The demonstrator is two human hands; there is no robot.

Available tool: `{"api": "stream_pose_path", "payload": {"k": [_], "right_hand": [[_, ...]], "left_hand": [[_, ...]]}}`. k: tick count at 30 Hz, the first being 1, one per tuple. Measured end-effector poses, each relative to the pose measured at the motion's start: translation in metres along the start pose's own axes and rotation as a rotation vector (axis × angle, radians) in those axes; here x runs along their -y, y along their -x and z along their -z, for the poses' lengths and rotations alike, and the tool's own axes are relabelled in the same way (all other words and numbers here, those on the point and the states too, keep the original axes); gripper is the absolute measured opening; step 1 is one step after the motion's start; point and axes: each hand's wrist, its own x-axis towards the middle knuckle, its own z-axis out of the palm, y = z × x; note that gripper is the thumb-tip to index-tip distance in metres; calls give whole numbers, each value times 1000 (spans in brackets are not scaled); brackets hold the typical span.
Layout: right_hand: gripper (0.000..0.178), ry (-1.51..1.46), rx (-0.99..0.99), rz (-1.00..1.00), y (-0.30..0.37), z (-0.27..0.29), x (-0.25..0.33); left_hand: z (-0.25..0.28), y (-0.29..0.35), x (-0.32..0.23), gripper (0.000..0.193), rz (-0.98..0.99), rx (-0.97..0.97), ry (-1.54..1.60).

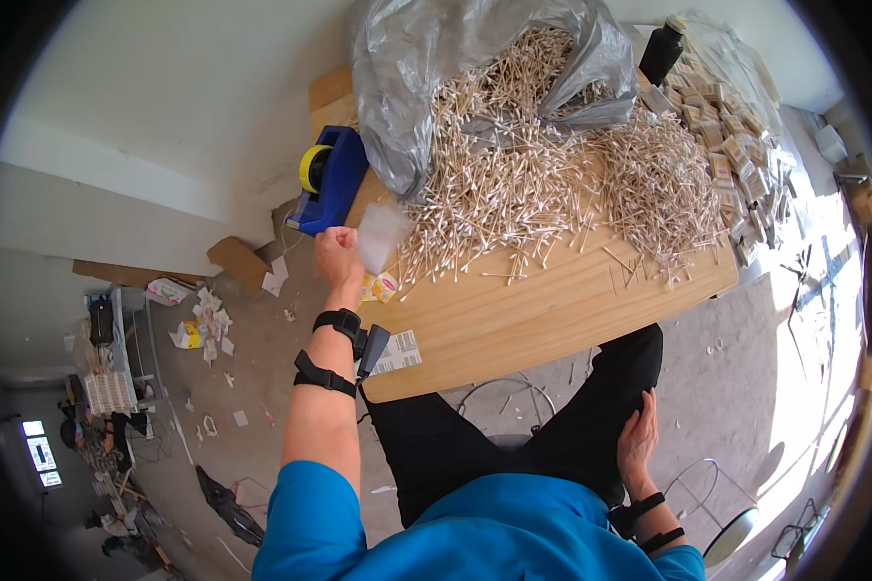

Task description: Packing loose cotton swabs into small plastic containers.

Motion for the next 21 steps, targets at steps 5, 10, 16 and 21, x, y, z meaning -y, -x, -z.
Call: {"api": "stream_pose_path", "payload": {"k": [5,10,16,21], "right_hand": [[40,-21,-11,22,-1,3,7],[48,143,-46,553,-23,37,64],[62,-702,578,522,-68,18,201],[47,-944,1007,459,-34,-24,283]], "left_hand": [[22,2,-5,12,-337,-310,71],[91,39,-28,13,-210,120,636],[192,132,-30,17,-89,511,951],[210,184,25,18,81,603,992]]}}
